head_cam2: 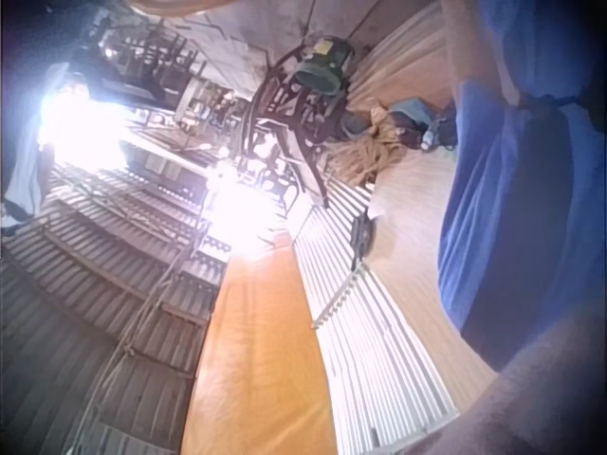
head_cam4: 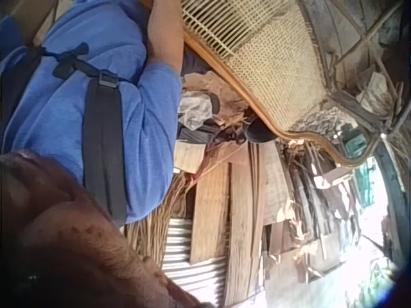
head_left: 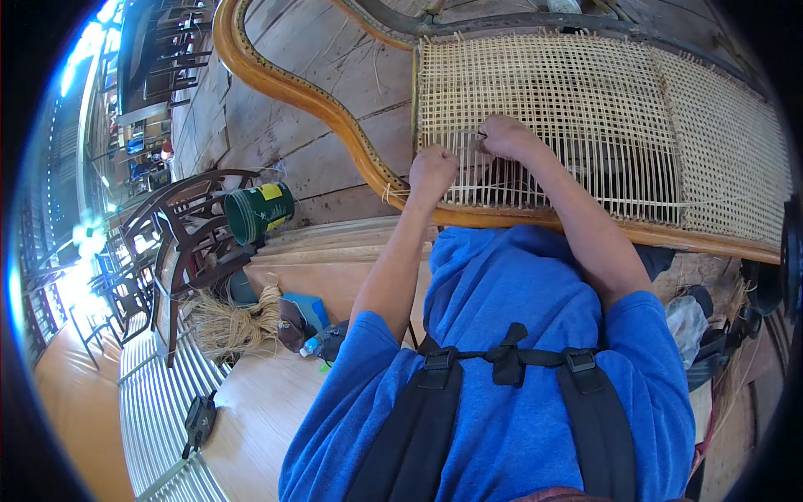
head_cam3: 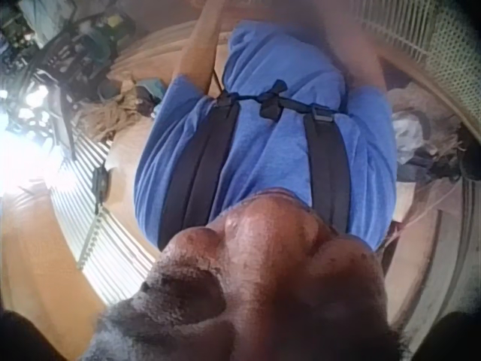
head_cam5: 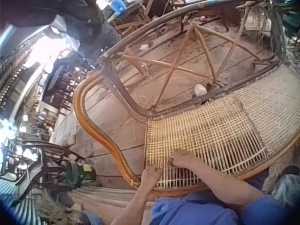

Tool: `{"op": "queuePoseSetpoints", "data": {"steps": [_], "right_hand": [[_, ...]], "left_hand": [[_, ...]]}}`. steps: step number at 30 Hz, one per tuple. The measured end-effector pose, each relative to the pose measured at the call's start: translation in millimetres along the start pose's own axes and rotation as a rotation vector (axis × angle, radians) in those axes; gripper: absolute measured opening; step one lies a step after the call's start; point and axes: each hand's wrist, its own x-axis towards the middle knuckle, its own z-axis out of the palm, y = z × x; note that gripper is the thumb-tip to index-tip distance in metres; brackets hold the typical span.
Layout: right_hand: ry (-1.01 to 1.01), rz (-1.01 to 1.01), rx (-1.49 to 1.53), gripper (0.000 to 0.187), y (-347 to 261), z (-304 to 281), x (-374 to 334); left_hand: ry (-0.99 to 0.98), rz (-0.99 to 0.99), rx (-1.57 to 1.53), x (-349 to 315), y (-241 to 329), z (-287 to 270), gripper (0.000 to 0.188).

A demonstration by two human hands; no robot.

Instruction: Repairing a woven chair or bench by weaving new material and securing it with nails and a hammer.

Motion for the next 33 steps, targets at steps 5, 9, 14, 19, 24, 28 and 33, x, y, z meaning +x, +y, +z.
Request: {"op": "queuePoseSetpoints", "data": {"steps": [5, 9, 14, 19, 24, 28, 33], "right_hand": [[0.388, -0.027, -0.184, 0.024, -0.6, 33.2, 1.0], [0.324, -0.016, -0.15, 0.023, -3.2, 28.3, -1.0], [0.292, -0.123, -0.145, 0.02, 0.9, 23.9, -7.9], [0.18, -0.074, -0.062, 0.018, -2.9, 15.5, -6.8], [0.554, -0.079, -0.187, 0.018, -7.6, 39.9, 12.2], [0.638, -0.141, -0.152, 0.017, -8.9, 31.0, 1.0], [0.595, -0.237, -0.104, 0.018, 12.4, 55.0, 4.4]], "left_hand": [[0.219, 0.132, 0.132, -18.7, 10.8, 3.9, 0.016], [0.151, 0.175, 0.308, -19.7, 15.4, -7.8, 0.017], [0.047, 0.096, 0.26, 1.3, -8.3, -7.0, 0.016], [-0.149, -0.082, 0.103, 9.6, -10.5, -10.3, 0.02], [0.042, -0.089, 0.042, -3.9, 10.7, -14.6, 0.021], [0.09, 0.12, 0.215, -0.2, 10.1, -22.0, 0.02], [0.026, 0.043, 0.625, -8.1, 5.1, -5.0, 0.024]]}}
